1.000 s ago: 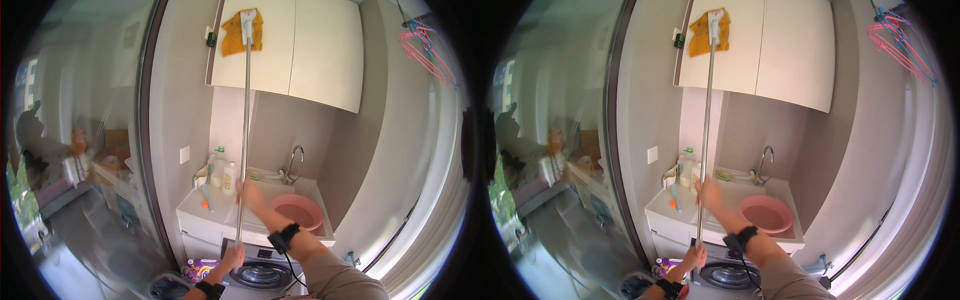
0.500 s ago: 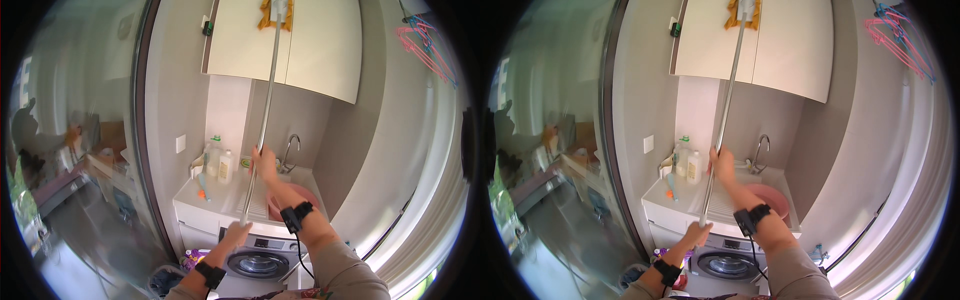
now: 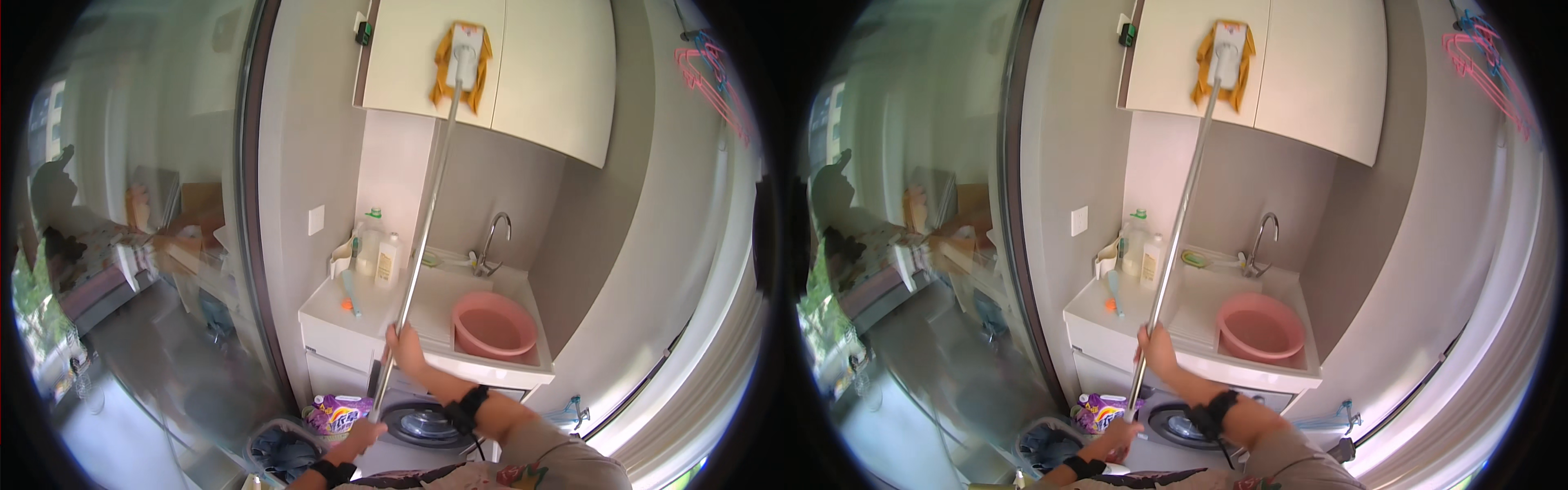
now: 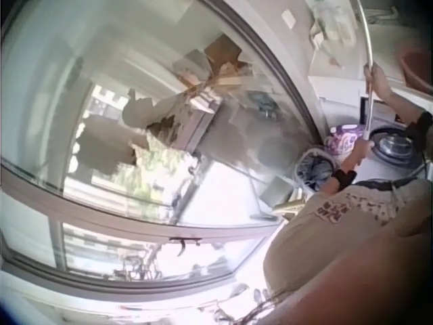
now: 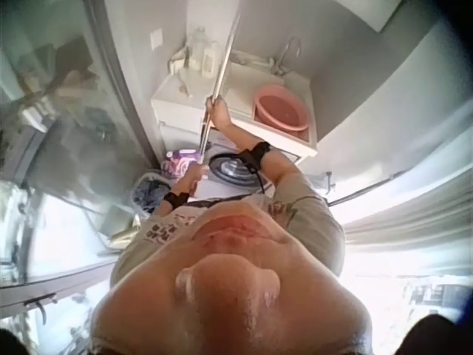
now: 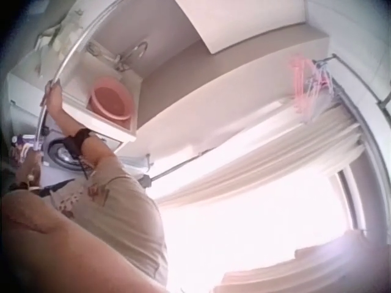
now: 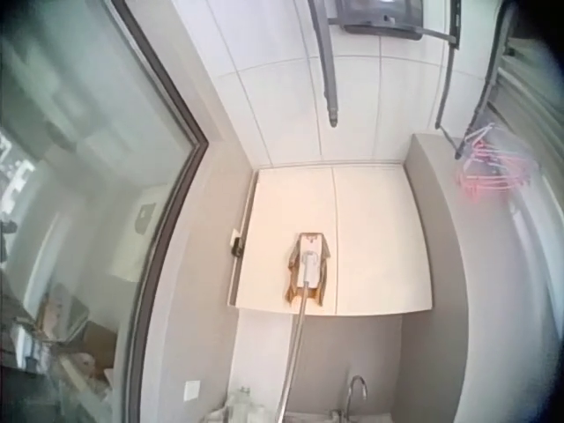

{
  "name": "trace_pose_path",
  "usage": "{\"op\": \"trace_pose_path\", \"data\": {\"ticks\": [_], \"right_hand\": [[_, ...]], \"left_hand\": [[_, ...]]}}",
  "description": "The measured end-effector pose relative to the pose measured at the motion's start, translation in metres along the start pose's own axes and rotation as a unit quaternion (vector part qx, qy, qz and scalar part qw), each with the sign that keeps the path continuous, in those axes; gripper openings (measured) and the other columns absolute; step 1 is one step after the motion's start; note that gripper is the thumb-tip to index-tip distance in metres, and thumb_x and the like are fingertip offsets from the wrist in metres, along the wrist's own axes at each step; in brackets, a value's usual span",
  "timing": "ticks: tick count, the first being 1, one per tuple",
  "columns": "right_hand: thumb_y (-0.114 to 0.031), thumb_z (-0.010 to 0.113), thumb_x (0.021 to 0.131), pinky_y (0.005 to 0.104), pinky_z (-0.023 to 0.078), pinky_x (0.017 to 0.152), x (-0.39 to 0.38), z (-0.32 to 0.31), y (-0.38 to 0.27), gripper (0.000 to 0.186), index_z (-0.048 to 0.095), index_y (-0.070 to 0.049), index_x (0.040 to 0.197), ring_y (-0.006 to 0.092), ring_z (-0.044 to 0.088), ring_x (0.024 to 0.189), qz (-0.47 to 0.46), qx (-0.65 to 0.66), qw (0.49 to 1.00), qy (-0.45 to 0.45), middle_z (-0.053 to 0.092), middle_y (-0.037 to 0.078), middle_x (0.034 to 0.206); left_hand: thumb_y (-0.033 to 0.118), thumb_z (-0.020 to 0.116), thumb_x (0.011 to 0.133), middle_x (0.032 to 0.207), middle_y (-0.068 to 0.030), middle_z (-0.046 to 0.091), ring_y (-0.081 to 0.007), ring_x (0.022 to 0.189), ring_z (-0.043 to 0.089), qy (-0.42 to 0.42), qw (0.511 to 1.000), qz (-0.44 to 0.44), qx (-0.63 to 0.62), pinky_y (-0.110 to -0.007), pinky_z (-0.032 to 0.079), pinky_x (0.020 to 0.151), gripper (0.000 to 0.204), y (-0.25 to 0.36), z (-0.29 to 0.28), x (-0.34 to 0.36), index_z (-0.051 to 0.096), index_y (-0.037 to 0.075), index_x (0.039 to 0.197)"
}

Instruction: Using a long-handled squeegee to clean glass doors and high surfaces on a balcony.

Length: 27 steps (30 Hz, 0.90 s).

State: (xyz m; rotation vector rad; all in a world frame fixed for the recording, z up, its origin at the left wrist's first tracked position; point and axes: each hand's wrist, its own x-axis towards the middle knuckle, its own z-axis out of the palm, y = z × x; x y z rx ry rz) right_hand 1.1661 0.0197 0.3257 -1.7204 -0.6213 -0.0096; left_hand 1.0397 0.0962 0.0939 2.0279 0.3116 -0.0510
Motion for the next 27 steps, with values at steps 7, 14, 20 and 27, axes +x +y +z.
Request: {"op": "trace_pose_path", "data": {"ticks": [7,14,20,27], "right_hand": [[-0.016,0.045,0.091,0.0338,0.046,0.038,0.081,-0.019,-0.114,0.021,0.045,0.004,0.095,0.0214,0.059,0.042,-0.080,0.018,0.997,0.015,0.054,0.012,0.054],[0.001,0.052,0.080,0.0341,0.054,0.045,0.041,-0.009,-0.067,0.039,0.034,-0.002,0.114,0.0209,0.059,0.047,-0.003,0.171,0.985,0.009,0.057,0.013,0.066],[-0.005,0.053,0.084,0.0306,0.049,0.043,0.022,-0.044,-0.048,0.028,0.038,-0.002,0.108,0.0168,0.054,0.048,0.042,0.283,0.955,0.080,0.052,0.009,0.067],[-0.014,0.046,0.094,0.0310,0.046,0.051,-0.061,-0.064,-0.033,0.012,0.036,-0.006,0.093,0.0144,0.047,0.052,0.038,0.252,0.963,0.087,0.044,0.005,0.066]], "left_hand": [[0.022,0.058,0.077,0.041,-0.0046,0.044,-0.0143,0.033,0.044,0.033,0.983,0.102,-0.148,-0.031,0.031,0.033,0.032,0.129,-0.074,0.011,0.048,0.008,0.050],[0.024,0.062,0.077,0.042,0.0002,0.044,-0.0143,0.035,0.046,0.044,0.894,0.419,0.151,-0.029,0.036,0.036,0.031,0.021,-0.040,0.004,0.050,0.009,0.054],[0.021,0.061,0.071,0.062,-0.0068,0.057,-0.0290,0.062,0.060,-0.129,0.969,0.182,0.105,-0.040,0.045,0.055,0.008,-0.075,-0.002,-0.060,0.057,0.014,0.072],[0.033,0.059,0.082,0.058,-0.0119,0.057,-0.0239,0.053,0.057,-0.102,0.986,0.116,0.055,-0.036,0.044,0.051,0.035,-0.057,0.040,-0.064,0.057,0.003,0.064]]}}
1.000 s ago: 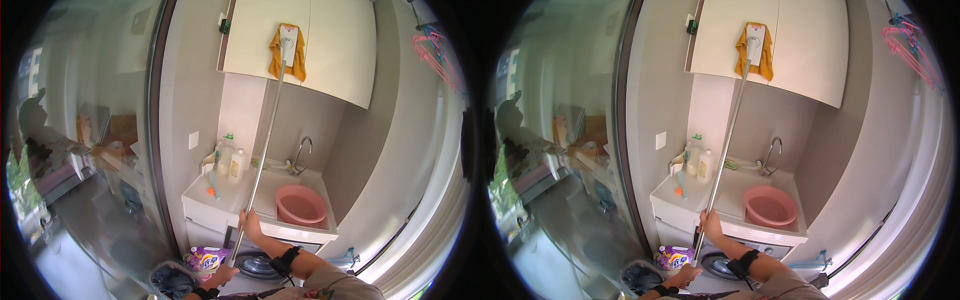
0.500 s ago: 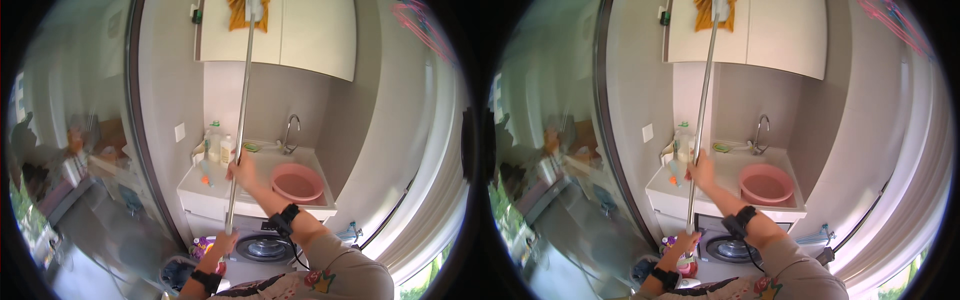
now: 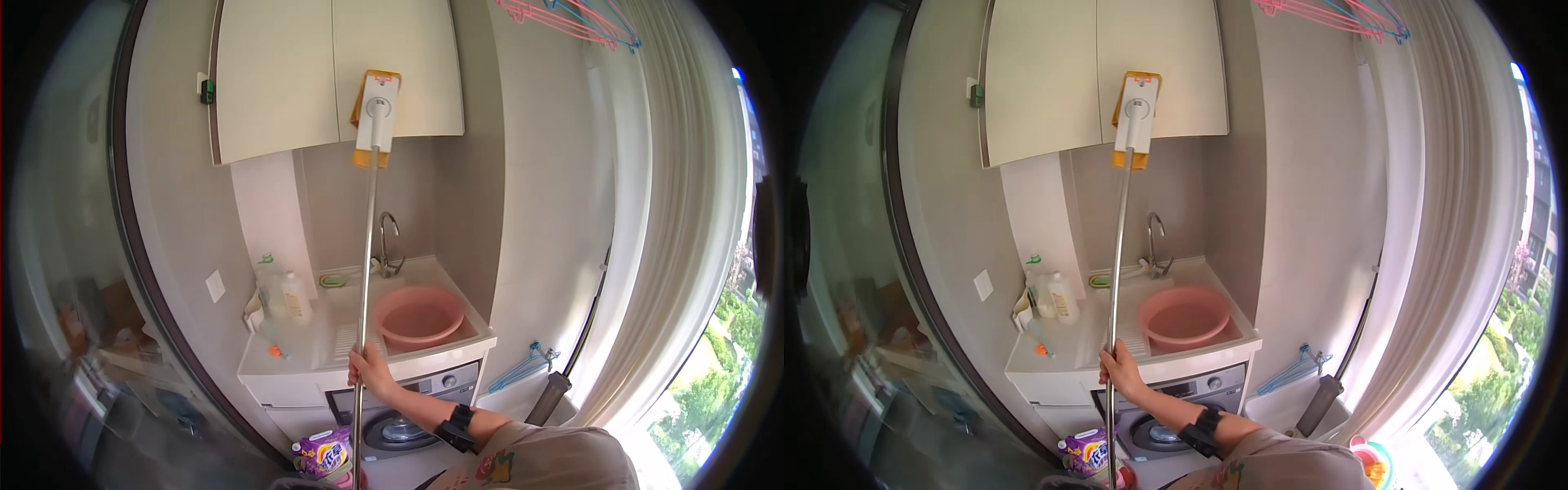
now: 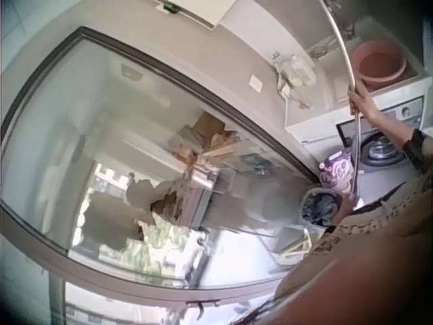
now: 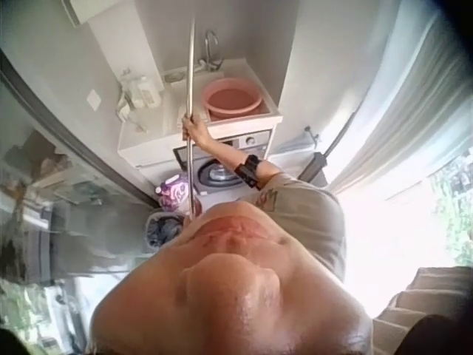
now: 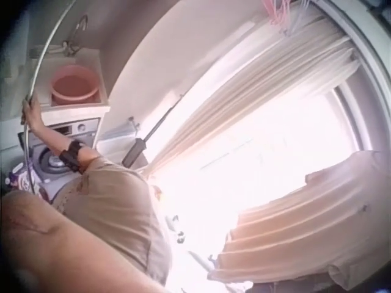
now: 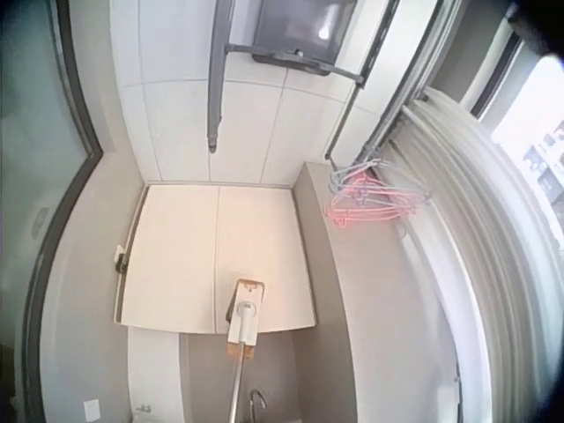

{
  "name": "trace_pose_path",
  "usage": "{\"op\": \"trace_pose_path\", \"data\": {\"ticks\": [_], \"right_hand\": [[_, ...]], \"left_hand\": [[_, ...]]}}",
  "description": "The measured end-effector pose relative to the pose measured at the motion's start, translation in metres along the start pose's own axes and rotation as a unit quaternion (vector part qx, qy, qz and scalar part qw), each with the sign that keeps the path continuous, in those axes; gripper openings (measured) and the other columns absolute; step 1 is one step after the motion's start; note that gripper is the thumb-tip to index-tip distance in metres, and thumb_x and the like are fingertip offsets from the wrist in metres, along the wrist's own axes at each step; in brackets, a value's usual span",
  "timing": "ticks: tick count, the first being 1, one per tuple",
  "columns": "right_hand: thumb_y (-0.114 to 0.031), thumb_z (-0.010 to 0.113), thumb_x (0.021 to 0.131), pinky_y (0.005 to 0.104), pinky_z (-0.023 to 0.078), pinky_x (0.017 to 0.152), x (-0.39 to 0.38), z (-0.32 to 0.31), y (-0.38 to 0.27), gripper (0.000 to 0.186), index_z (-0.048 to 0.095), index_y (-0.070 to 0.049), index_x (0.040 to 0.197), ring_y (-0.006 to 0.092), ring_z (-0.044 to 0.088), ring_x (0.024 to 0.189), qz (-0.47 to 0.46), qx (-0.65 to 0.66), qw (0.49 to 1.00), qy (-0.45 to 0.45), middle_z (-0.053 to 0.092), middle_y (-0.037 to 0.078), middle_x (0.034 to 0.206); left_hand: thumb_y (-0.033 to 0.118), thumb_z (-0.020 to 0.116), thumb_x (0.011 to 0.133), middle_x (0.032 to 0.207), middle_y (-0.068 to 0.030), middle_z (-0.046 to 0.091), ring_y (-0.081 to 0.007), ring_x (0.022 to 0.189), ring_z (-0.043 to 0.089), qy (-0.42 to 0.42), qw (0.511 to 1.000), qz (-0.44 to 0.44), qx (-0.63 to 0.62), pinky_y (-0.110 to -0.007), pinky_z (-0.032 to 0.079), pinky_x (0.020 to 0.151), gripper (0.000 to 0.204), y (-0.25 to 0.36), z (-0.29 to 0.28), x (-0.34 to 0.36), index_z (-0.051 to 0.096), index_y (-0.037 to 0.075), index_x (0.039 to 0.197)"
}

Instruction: Using a long-handled squeegee to clean glass doors and high surfaces on a balcony.

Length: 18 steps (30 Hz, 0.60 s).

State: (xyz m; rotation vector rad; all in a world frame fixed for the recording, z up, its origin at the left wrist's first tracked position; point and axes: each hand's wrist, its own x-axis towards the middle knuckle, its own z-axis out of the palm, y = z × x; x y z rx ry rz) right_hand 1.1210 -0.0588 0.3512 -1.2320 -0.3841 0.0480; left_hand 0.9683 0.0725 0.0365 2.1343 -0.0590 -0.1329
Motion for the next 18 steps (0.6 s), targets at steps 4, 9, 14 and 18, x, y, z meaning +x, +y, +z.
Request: {"op": "trace_pose_path", "data": {"ticks": [4,9,14,18], "right_hand": [[-0.011,0.043,0.095,0.0310,0.046,0.053,-0.037,-0.036,-0.006,0.010,0.034,-0.006,0.094,0.0142,0.045,0.052,-0.020,0.014,0.999,0.026,0.042,0.005,0.067],[-0.005,0.040,0.094,0.0321,0.047,0.053,-0.071,-0.079,-0.029,0.009,0.031,-0.006,0.096,0.0142,0.043,0.052,-0.068,-0.008,0.996,0.064,0.040,0.005,0.066],[-0.003,0.039,0.093,0.0307,0.046,0.050,-0.090,-0.129,-0.052,0.009,0.030,-0.004,0.095,0.0152,0.046,0.050,-0.114,-0.055,0.989,0.077,0.042,0.006,0.063],[-0.009,0.040,0.096,0.0300,0.044,0.041,-0.050,-0.165,-0.118,0.012,0.029,-0.003,0.095,0.0163,0.050,0.043,-0.162,-0.204,0.960,0.107,0.046,0.006,0.054]], "left_hand": [[0.034,0.059,0.083,0.064,-0.0150,0.057,-0.0281,0.059,0.056,0.022,1.000,0.007,-0.002,-0.039,0.043,0.055,0.034,0.082,0.000,0.036,0.057,0.002,0.072],[0.034,0.059,0.084,0.072,-0.0190,0.058,-0.0333,0.066,0.056,0.043,0.999,0.025,0.020,-0.043,0.043,0.060,0.034,0.125,0.033,0.079,0.057,0.001,0.081],[0.035,0.058,0.086,0.079,-0.0229,0.058,-0.0384,0.073,0.055,0.036,0.989,0.054,0.130,-0.046,0.043,0.065,0.036,0.048,0.119,0.121,0.057,0.000,0.091],[0.036,0.058,0.086,0.085,-0.0260,0.058,-0.0426,0.078,0.054,0.084,0.927,0.143,0.338,-0.049,0.042,0.069,0.039,-0.075,0.190,0.143,0.057,-0.001,0.099]]}}
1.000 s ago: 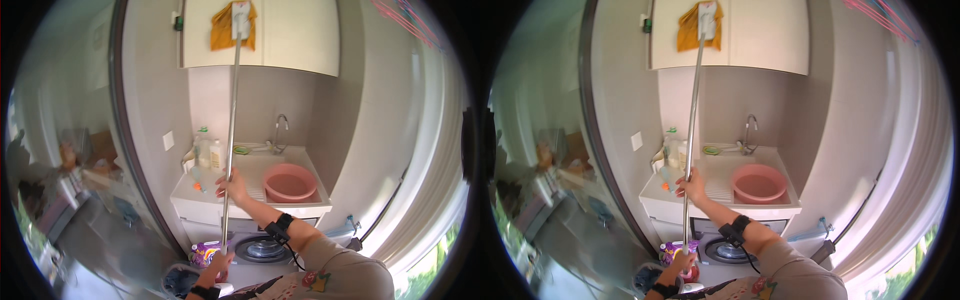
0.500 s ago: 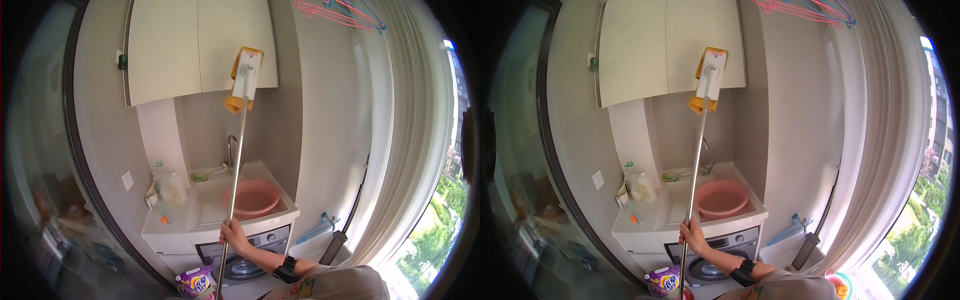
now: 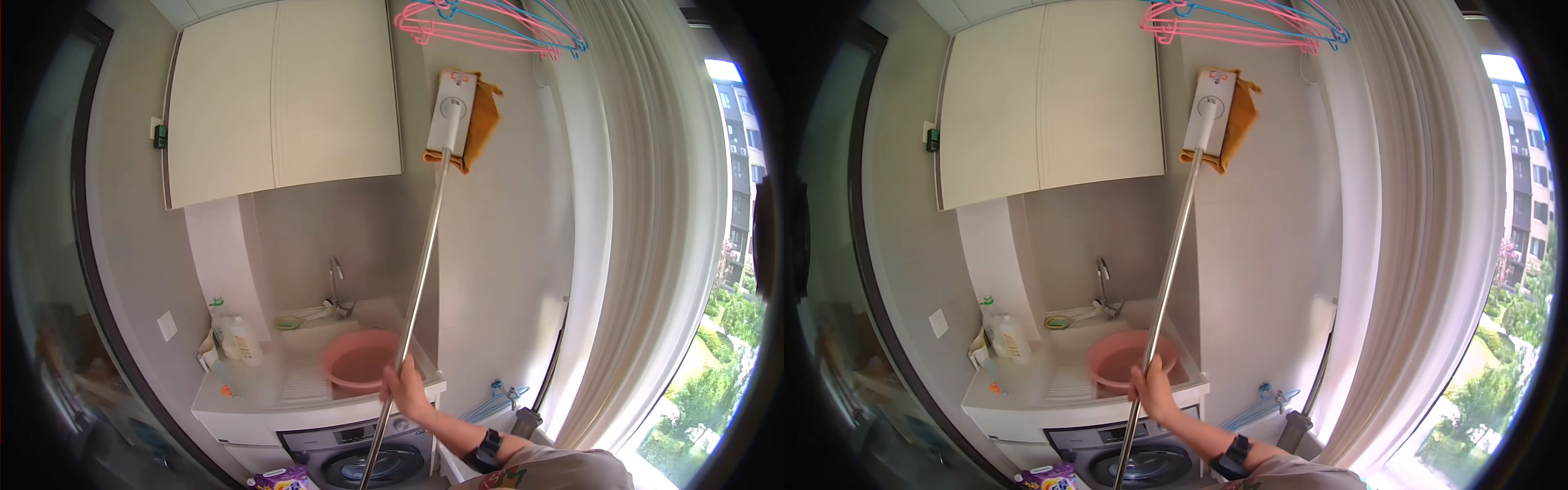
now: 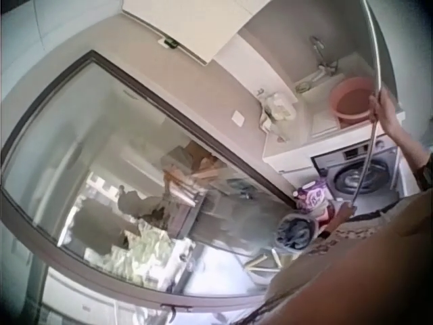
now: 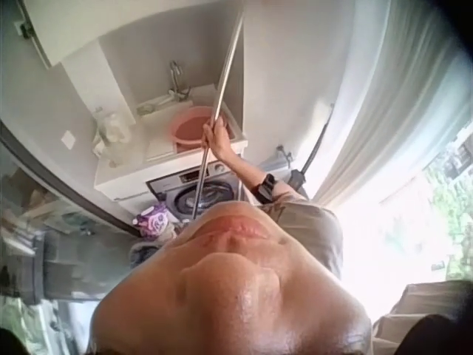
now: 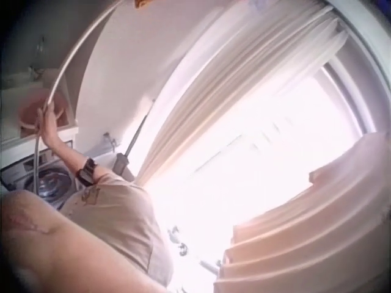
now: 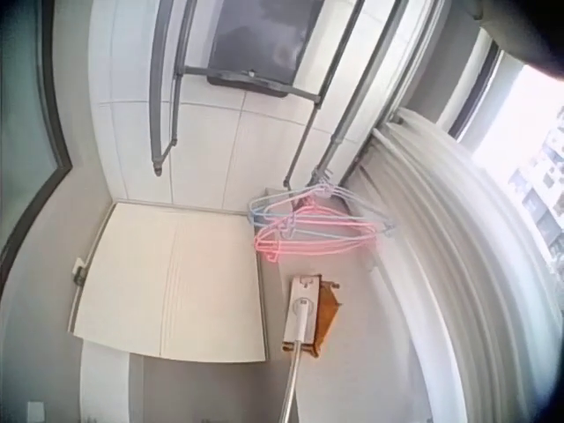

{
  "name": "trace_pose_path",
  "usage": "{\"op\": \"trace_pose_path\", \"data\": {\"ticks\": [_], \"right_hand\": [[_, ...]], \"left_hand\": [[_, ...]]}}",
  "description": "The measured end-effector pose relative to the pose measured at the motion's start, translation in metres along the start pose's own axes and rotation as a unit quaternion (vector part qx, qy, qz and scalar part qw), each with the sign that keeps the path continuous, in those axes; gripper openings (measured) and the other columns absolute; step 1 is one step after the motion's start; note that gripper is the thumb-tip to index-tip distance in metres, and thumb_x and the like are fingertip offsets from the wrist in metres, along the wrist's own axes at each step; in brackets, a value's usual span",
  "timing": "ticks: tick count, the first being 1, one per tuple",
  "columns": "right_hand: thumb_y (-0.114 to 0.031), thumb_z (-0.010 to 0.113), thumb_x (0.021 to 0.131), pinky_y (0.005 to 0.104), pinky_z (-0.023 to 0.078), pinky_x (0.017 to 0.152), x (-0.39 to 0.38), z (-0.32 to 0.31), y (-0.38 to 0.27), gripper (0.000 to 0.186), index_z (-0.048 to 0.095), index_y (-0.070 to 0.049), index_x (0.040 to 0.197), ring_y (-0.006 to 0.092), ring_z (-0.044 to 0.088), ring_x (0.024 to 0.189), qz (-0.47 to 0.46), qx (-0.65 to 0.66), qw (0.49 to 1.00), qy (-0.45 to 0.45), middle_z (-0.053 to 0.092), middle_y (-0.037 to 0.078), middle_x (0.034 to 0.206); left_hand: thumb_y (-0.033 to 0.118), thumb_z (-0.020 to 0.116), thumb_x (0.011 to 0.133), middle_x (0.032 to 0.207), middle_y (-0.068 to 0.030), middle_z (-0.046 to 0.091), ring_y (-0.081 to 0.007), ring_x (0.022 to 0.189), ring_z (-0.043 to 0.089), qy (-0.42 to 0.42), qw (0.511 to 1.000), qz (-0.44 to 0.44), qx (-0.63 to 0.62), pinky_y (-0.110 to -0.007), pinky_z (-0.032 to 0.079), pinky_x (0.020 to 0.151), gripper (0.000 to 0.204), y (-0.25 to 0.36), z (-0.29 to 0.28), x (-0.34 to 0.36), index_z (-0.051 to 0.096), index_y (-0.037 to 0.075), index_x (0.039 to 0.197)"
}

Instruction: Using a long-handled squeegee to clean glass doors and high surfaces on a balcony.

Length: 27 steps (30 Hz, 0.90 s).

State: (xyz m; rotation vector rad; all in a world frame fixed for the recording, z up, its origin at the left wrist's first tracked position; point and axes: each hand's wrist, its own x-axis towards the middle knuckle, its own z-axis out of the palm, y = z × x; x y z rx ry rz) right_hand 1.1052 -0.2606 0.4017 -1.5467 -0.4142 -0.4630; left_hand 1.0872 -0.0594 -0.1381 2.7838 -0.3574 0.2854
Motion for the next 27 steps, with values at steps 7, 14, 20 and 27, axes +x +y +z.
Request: {"op": "trace_pose_path", "data": {"ticks": [7,14,20,27], "right_hand": [[-0.015,0.037,0.097,0.0313,0.042,0.033,0.145,-0.114,-0.084,0.027,0.024,-0.001,0.116,0.0158,0.047,0.036,-0.108,-0.067,0.981,0.148,0.046,0.006,0.056],[-0.013,0.045,0.093,0.0344,0.048,0.042,0.236,-0.194,-0.211,0.061,0.008,-0.003,0.140,0.0239,0.057,0.053,-0.240,-0.294,0.889,0.257,0.056,0.015,0.078],[-0.007,0.040,0.087,0.0291,0.046,0.038,0.182,-0.194,-0.188,0.058,0.015,-0.006,0.138,0.0132,0.046,0.046,-0.153,-0.159,0.956,0.191,0.052,0.011,0.081],[-0.009,0.040,0.087,0.0303,0.042,0.040,0.218,-0.219,-0.233,0.038,0.031,-0.005,0.124,0.0144,0.046,0.046,-0.170,-0.124,0.956,0.203,0.052,0.009,0.067]], "left_hand": [[0.036,0.058,0.085,0.074,-0.0160,0.058,-0.0304,0.068,0.058,0.038,0.965,-0.073,-0.251,-0.042,0.042,0.059,0.034,0.213,-0.267,0.103,0.058,0.003,0.077],[0.053,0.054,0.085,0.048,-0.0104,0.051,-0.0254,0.047,0.054,-0.004,0.898,-0.015,-0.439,-0.040,0.041,0.050,0.059,0.367,-0.402,0.170,0.054,0.001,0.058],[0.049,0.049,0.091,0.053,-0.0011,0.042,-0.0103,0.042,0.041,-0.050,0.792,0.112,-0.599,-0.028,0.033,0.041,0.047,0.393,-0.408,0.176,0.047,0.005,0.074],[0.041,0.041,0.097,0.054,0.0039,0.035,-0.0043,0.040,0.032,-0.126,0.704,0.198,-0.670,-0.021,0.028,0.036,0.036,0.412,-0.461,0.190,0.043,0.008,0.084]]}}
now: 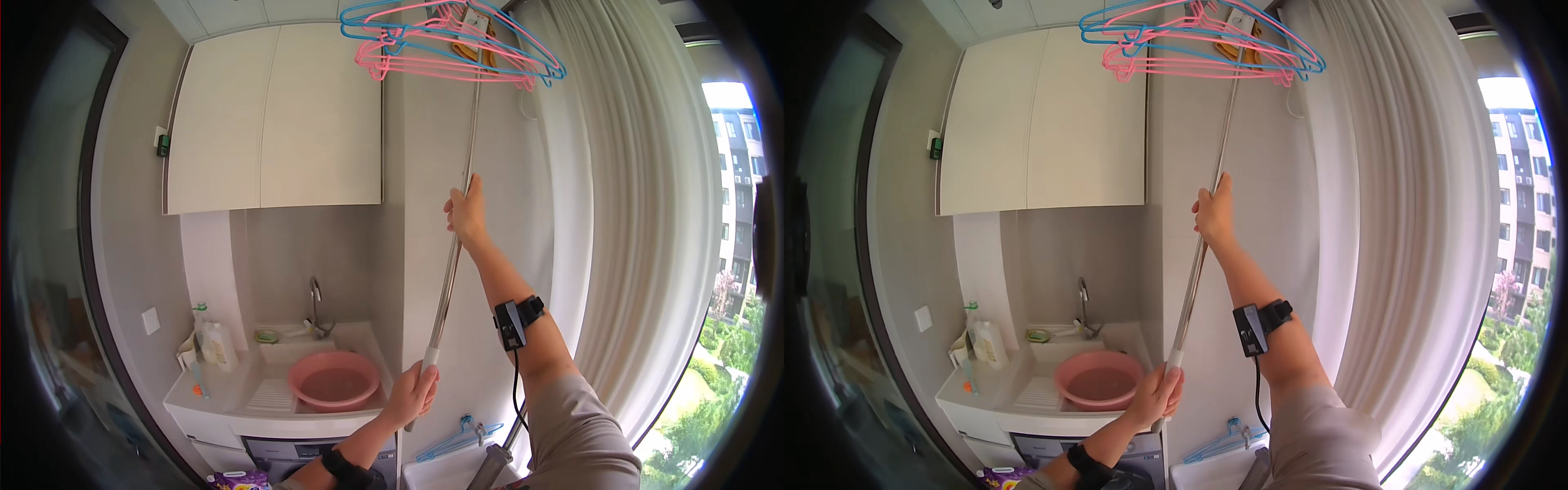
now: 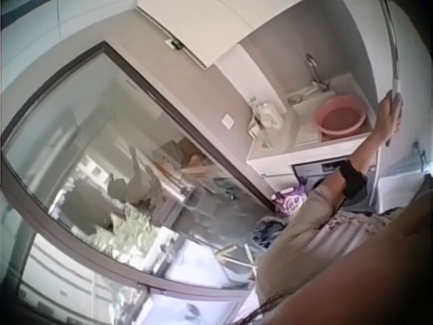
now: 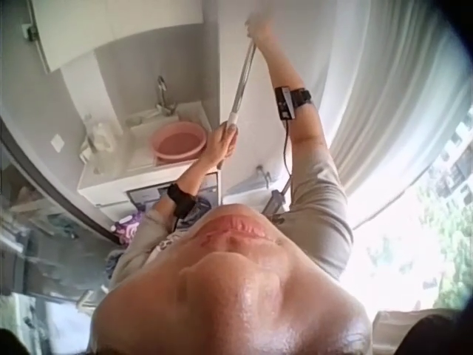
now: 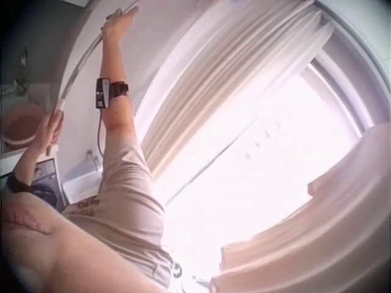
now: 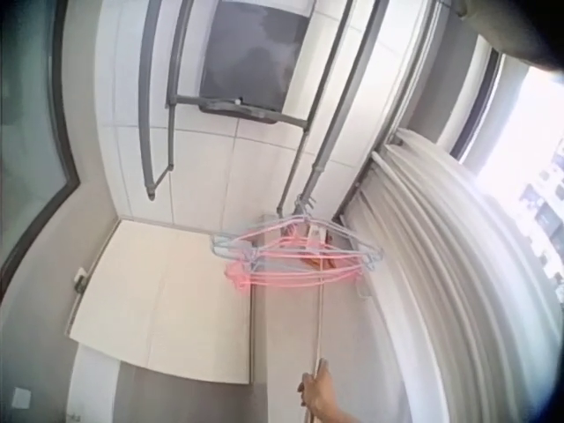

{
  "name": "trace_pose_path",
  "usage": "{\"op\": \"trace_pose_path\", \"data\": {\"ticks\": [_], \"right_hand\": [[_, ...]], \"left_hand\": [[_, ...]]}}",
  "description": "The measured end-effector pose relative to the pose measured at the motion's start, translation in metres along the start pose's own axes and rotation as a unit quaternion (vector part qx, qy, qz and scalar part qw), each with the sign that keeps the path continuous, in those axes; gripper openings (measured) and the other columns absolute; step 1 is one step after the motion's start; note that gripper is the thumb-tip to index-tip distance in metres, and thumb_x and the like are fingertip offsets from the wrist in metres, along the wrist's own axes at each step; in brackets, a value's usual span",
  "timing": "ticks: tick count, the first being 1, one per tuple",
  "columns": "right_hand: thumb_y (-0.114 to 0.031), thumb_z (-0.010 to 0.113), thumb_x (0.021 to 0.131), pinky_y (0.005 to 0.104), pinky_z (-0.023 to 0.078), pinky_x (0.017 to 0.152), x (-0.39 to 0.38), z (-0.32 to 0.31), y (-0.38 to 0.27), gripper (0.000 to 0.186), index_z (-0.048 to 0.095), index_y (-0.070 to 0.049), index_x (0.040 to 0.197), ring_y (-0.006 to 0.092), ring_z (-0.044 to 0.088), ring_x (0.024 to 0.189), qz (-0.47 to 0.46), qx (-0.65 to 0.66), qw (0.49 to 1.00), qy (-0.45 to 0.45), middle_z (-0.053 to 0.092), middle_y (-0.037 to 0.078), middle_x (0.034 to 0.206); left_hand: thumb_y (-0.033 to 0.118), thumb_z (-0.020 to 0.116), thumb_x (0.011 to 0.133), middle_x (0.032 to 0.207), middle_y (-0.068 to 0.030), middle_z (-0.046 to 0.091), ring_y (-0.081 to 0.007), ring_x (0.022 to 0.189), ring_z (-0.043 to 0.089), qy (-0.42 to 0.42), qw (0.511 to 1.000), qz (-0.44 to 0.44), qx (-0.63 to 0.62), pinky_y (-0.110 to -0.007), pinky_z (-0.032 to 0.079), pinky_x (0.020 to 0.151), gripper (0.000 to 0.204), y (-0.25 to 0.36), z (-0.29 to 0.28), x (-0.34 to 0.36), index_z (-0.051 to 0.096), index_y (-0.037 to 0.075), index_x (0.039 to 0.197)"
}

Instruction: Using a long-handled squeegee to clean glass doors and high surfaces on a balcony.

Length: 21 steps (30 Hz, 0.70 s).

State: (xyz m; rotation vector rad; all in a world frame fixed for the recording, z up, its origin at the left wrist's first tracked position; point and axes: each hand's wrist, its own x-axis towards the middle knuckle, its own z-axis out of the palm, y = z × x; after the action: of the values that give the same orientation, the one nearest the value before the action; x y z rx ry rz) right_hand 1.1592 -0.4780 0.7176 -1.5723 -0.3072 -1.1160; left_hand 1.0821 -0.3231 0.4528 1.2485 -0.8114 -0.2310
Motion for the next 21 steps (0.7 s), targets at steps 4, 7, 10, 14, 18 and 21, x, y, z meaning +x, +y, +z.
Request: {"op": "trace_pose_path", "data": {"ticks": [4,7,10,14,18,21], "right_hand": [[-0.009,0.040,0.087,0.0303,0.041,0.040,0.020,0.010,0.004,0.022,0.040,-0.005,0.109,0.0135,0.046,0.045,0.030,0.030,0.999,0.003,0.052,0.008,0.062],[-0.010,0.042,0.088,0.0293,0.040,0.038,0.015,0.017,0.020,0.014,0.043,-0.005,0.101,0.0132,0.045,0.043,0.040,0.063,0.997,-0.004,0.052,0.007,0.059],[-0.008,0.042,0.087,0.0296,0.038,0.034,-0.026,0.036,0.048,0.011,0.043,-0.004,0.097,0.0140,0.044,0.040,0.016,0.072,0.997,0.008,0.050,0.007,0.058],[-0.004,0.040,0.086,0.0312,0.037,0.032,-0.100,0.051,0.065,0.012,0.038,-0.003,0.098,0.0156,0.045,0.038,0.037,0.063,0.996,-0.044,0.046,0.007,0.057],[-0.004,0.040,0.086,0.0334,0.038,0.032,-0.088,0.050,0.048,0.013,0.035,-0.002,0.098,0.0183,0.044,0.036,0.019,0.004,0.998,-0.058,0.045,0.009,0.058],[-0.004,0.041,0.086,0.0349,0.039,0.032,-0.043,0.048,0.023,0.012,0.035,-0.002,0.097,0.0200,0.044,0.035,-0.043,-0.014,0.998,-0.052,0.046,0.010,0.060]], "left_hand": [[0.040,0.041,0.097,0.053,0.0039,0.035,-0.0041,0.038,0.030,0.029,0.999,0.008,0.025,-0.021,0.026,0.035,0.035,-0.003,-0.016,0.016,0.043,0.008,0.083],[0.040,0.042,0.097,0.051,0.0042,0.034,-0.0045,0.036,0.030,0.047,0.999,0.023,-0.010,-0.022,0.027,0.034,0.037,-0.020,-0.029,0.012,0.043,0.008,0.079],[0.040,0.042,0.097,0.048,0.0033,0.037,-0.0059,0.037,0.036,0.079,0.995,0.008,0.057,-0.022,0.029,0.035,0.042,-0.054,-0.045,-0.017,0.043,0.008,0.069],[0.040,0.043,0.097,0.047,0.0014,0.040,-0.0076,0.037,0.041,0.148,0.984,-0.029,0.091,-0.023,0.032,0.036,0.045,-0.109,-0.055,-0.072,0.044,0.009,0.064],[0.041,0.044,0.096,0.046,0.0019,0.039,-0.0076,0.037,0.039,0.138,0.989,-0.015,0.054,-0.024,0.032,0.035,0.046,-0.099,-0.052,-0.063,0.044,0.009,0.064],[0.042,0.044,0.096,0.046,0.0022,0.038,-0.0075,0.036,0.038,0.123,0.992,-0.011,0.002,-0.024,0.031,0.035,0.046,-0.057,-0.040,-0.029,0.042,0.009,0.064]]}}
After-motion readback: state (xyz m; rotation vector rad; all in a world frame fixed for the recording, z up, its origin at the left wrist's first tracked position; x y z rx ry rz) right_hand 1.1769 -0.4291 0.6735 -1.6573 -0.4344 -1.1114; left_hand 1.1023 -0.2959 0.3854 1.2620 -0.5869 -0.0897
